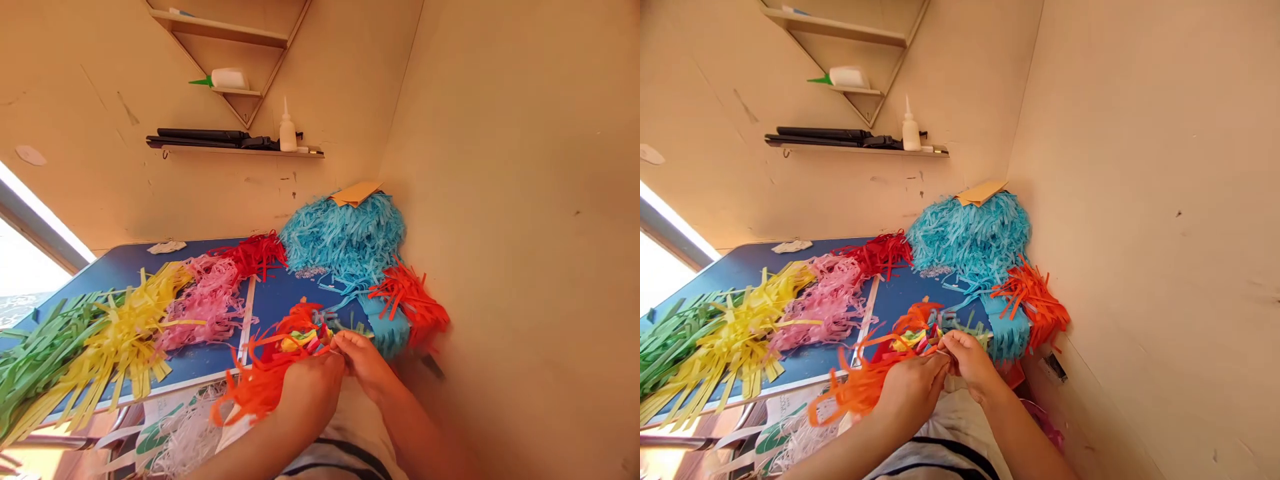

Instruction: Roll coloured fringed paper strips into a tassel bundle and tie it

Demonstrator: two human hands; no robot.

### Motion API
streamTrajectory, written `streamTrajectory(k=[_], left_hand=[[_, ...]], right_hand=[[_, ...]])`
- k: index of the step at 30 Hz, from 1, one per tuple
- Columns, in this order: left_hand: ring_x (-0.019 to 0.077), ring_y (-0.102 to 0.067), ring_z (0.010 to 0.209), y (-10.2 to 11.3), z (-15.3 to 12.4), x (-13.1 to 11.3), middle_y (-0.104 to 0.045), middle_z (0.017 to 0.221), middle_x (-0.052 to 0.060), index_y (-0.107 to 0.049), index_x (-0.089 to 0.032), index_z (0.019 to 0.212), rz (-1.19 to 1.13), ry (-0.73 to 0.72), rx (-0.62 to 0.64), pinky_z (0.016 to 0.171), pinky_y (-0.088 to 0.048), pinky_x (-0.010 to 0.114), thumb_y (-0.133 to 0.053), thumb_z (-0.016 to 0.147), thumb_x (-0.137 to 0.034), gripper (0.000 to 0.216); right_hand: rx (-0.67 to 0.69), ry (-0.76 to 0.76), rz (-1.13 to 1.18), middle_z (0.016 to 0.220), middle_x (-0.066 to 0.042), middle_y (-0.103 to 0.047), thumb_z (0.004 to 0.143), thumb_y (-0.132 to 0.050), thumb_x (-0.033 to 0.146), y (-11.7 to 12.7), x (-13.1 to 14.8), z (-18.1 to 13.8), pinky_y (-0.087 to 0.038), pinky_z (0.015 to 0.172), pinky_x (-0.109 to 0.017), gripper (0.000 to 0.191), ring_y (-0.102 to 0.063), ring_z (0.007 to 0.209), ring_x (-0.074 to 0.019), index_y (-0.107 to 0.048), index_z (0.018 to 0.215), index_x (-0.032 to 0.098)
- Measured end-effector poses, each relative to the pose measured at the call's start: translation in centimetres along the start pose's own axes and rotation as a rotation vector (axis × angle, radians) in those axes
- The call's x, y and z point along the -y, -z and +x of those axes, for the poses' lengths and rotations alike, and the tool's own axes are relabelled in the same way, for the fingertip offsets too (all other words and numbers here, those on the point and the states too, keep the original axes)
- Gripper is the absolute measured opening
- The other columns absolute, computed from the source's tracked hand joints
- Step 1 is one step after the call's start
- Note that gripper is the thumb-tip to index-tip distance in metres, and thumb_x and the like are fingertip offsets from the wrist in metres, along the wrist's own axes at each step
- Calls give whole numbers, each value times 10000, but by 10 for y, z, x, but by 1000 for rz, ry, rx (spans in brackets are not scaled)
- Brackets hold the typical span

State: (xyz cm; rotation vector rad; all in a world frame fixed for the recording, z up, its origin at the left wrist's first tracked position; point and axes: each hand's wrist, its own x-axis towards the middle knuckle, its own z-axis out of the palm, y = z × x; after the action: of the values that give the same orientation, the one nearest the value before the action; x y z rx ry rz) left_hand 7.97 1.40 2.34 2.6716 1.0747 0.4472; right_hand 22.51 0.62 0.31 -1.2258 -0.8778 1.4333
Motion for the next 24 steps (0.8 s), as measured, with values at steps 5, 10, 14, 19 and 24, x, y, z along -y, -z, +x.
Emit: streamTrajectory(k=[5,10,14,19,24], left_hand=[[220,-705,592,-32,-10,15,-750,723,59,-683,-187,1074,116,2,-16,495,-464,264,-497,878,-107,282],[198,-714,652,-13,-41,33,-767,826,58,-652,-249,1164,-18,-221,-206,588,-560,268,-570,908,-292,272],[267,-646,1142,34,-27,55,-677,1245,123,-536,-267,1333,-118,-376,-304,1005,-504,442,-658,890,-372,471],[210,-696,997,47,9,64,-741,1068,66,-509,-229,1304,-344,-437,-61,1173,-314,502,-721,836,-379,535],[176,-684,813,34,12,57,-749,894,10,-632,-222,1135,-341,-246,-12,1086,-383,451,-615,830,-174,310]], right_hand=[[19,-62,249,714,-15,-659,623,-826,592,-6,-10,1,-173,471,-192,502,-440,533,-80,-629,814,172],[75,-50,234,686,9,-655,601,-889,492,0,-7,-2,-153,458,-195,488,-345,463,-42,-694,901,160],[269,-68,132,653,6,-652,669,-855,507,2,0,-9,-135,463,-211,453,-326,442,-41,-688,894,151],[344,-40,128,646,-8,-660,714,-832,441,-2,13,-16,-164,499,-221,382,-381,490,-65,-657,877,144],[189,36,50,665,13,-646,730,-806,461,5,18,-18,-194,515,-225,412,-364,509,-80,-556,905,184]])
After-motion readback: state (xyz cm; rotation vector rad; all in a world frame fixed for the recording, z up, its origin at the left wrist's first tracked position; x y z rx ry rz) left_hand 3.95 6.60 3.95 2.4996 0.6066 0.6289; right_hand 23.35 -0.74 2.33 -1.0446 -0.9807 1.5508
